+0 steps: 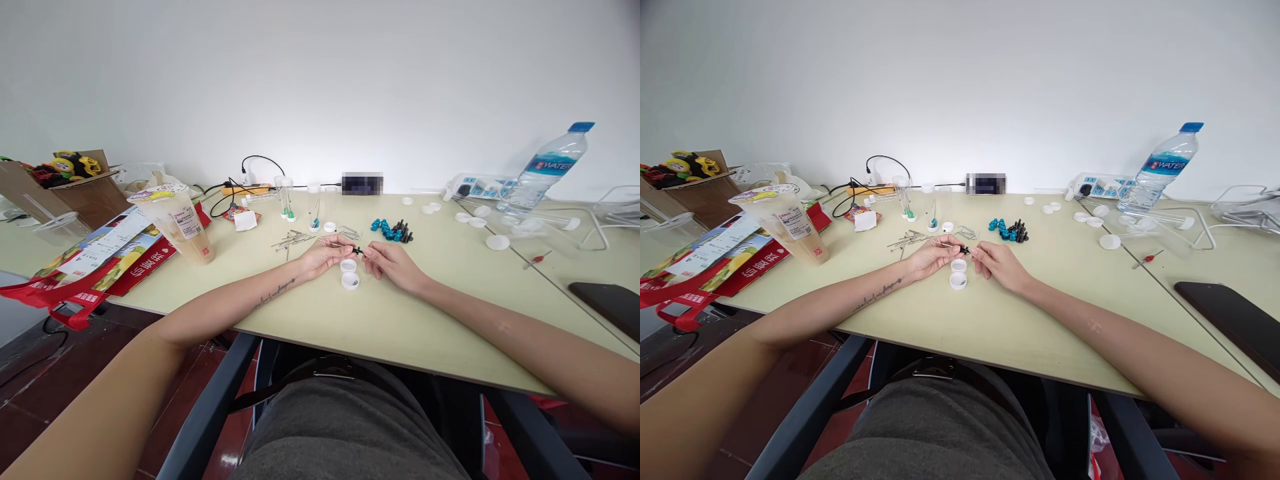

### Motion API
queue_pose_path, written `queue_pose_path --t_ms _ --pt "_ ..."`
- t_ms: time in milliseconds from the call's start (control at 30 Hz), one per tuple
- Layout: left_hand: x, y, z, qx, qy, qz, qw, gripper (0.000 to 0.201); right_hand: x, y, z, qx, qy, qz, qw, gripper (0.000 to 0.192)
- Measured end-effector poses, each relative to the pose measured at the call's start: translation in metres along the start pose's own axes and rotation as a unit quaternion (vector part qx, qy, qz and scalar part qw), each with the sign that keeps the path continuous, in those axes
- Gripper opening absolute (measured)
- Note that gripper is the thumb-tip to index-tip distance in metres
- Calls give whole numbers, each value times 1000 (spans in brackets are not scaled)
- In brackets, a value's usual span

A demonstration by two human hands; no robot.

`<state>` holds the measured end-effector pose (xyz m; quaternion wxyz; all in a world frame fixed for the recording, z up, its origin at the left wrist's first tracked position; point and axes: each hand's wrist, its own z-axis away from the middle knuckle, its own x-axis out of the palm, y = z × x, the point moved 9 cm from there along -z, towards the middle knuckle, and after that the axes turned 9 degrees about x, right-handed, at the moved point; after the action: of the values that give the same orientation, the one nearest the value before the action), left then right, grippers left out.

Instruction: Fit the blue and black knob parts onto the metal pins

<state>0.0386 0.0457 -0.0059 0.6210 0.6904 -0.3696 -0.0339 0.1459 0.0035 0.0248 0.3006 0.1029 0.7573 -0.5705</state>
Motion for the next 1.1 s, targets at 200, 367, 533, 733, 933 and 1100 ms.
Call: queue_pose_path --t_ms 200,367,533,733,933,1100 --pt "-2 0 0 2 12 5 1000 22 -8 1 0 4 43 -17 999 27" --pt "0 1 1 1 3 -3 1000 22 -2 -1 1 0 13 -11 1000 32" --pt "-1 1 0 4 7 0 1000 22 -8 0 1 2 44 -17 999 26" --pt "0 0 1 2 -2 -2 1000 22 -4 -2 1 -1 21 -8 1000 30" --pt "0 1 1 0 -2 1 1000 22 -4 -2 1 3 23 -4 1000 32" --pt "0 0 0 1 -6 1 1000 21 -2 -1 1 5 10 -2 1000 36"
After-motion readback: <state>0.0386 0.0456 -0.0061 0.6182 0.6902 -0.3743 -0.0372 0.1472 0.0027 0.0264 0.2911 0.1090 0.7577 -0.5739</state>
